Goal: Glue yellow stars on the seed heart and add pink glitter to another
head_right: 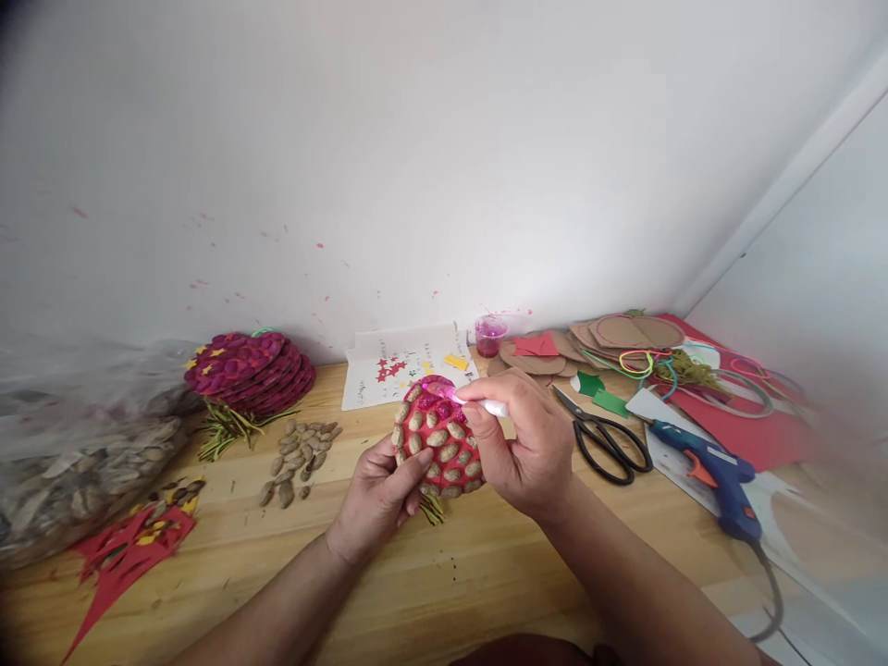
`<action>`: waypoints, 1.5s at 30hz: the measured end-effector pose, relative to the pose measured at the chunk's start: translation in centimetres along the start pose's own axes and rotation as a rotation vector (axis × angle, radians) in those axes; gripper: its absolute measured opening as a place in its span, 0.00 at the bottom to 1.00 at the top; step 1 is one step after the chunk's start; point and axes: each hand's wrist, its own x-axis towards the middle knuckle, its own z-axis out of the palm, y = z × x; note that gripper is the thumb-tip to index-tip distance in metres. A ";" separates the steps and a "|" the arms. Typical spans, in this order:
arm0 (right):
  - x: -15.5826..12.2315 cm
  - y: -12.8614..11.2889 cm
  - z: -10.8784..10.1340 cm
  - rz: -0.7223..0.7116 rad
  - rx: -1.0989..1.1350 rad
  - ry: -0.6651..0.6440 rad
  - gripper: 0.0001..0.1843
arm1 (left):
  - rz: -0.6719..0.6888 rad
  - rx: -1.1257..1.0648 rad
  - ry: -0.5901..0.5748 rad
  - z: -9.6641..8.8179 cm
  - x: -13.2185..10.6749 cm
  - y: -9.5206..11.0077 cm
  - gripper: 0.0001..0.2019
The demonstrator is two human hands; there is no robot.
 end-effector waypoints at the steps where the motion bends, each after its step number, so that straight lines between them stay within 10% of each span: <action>1: 0.0 0.0 0.1 -0.005 0.001 -0.007 0.10 | 0.000 -0.003 -0.003 0.0 0.0 0.1 0.25; 45: -0.2 0.4 0.5 -0.039 0.039 -0.056 0.12 | 0.025 -0.058 0.012 0.2 0.1 -0.1 0.24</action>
